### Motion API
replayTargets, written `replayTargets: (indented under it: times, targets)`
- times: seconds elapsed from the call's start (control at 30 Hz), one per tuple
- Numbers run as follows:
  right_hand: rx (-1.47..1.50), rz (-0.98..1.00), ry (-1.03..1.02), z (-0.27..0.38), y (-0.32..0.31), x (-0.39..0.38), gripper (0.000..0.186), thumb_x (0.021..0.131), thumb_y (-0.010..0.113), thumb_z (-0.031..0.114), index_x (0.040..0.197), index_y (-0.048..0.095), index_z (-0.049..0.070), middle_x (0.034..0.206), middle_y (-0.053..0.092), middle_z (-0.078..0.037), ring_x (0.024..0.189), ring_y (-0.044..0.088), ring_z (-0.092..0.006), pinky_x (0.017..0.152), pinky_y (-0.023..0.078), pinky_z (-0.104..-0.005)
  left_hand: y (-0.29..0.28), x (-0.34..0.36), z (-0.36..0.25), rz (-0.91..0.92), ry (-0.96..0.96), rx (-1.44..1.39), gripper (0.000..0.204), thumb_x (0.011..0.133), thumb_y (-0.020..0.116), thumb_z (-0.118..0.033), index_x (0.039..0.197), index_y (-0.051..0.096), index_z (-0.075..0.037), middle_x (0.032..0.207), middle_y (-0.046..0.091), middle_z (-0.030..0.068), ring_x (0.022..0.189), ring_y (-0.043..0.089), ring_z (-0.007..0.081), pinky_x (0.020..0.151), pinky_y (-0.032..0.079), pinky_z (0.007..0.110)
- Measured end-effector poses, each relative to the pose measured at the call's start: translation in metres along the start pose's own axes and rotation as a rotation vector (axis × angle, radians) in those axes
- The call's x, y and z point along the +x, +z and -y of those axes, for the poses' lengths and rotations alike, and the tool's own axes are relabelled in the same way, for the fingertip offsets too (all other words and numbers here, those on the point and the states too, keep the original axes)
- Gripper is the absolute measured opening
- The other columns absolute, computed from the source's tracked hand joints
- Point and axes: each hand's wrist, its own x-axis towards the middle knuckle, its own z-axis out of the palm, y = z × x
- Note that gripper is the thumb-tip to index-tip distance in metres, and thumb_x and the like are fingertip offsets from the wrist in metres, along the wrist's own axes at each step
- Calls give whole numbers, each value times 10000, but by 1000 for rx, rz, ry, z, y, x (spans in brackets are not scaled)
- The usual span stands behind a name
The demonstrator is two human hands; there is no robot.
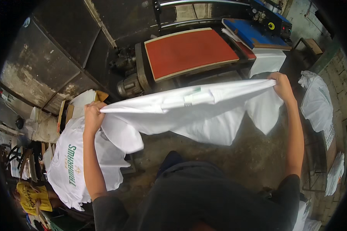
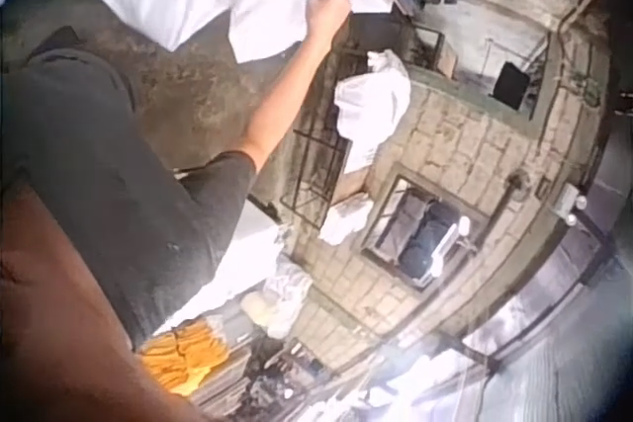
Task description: Aligning, heat pressing, and organizing t-shirts in a production facility.
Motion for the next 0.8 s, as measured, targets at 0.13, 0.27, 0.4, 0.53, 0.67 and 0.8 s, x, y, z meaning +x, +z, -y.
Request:
replayTargets:
  times: [0.13, 0.27, 0.4, 0.53, 0.67, 0.8]
  targets:
    - [257, -614, -165, -38, -13, 24, 285, 616, 485, -91, 856, 617, -11, 803, 591, -145, 782, 586, -305, 675, 431, -326, 8, 39, 24, -480, -158, -257, 227, 636, 538, 19, 827, 648, -36, 641, 523, 121, 688, 535, 291, 689, 420, 364]
    - [-99, -549, 83, -68, -10, 54, 297, 631, 472, -65, 881, 610, 18, 876, 594, -125, 909, 538, -302, 814, 416, -326, 16, 70, 42, -380, -203, -161, 246, 641, 514, 43, 844, 639, -20, 684, 539, 134, 690, 544, 309, 658, 433, 351]
    - [-181, -668, 85, -88, 15, 85, 284, 654, 490, -32, 900, 613, 35, 934, 608, -119, 936, 535, -309, 826, 416, -361, 58, 96, 48, -565, -302, -115, 214, 685, 512, 15, 872, 615, 8, 797, 578, 125, 721, 557, 281, 673, 438, 302]
    - [73, -959, 171, -90, 51, 126, 167, 817, 501, 72, 947, 599, 36, 896, 615, -128, 890, 565, -245, 784, 430, -328, 110, 129, 57, -833, -611, -722, 139, 812, 476, -49, 888, 567, 26, 795, 588, 82, 772, 522, 146, 731, 418, 257]
    - [228, -1070, 260, -85, 78, 168, 173, 864, 467, 102, 954, 568, -5, 800, 587, -129, 735, 542, -169, 707, 425, -271, 143, 159, 60, -938, -581, -604, 140, 812, 481, -67, 907, 538, 18, 795, 556, 61, 760, 514, 150, 725, 417, 257]
    - [286, -1170, 305, -94, 95, 201, 171, 880, 440, 100, 953, 541, -17, 794, 590, -80, 750, 535, -142, 712, 428, -274, 161, 177, 63, -950, -535, -528, 169, 802, 509, -98, 932, 506, 11, 806, 526, 56, 753, 506, 153, 723, 417, 263]
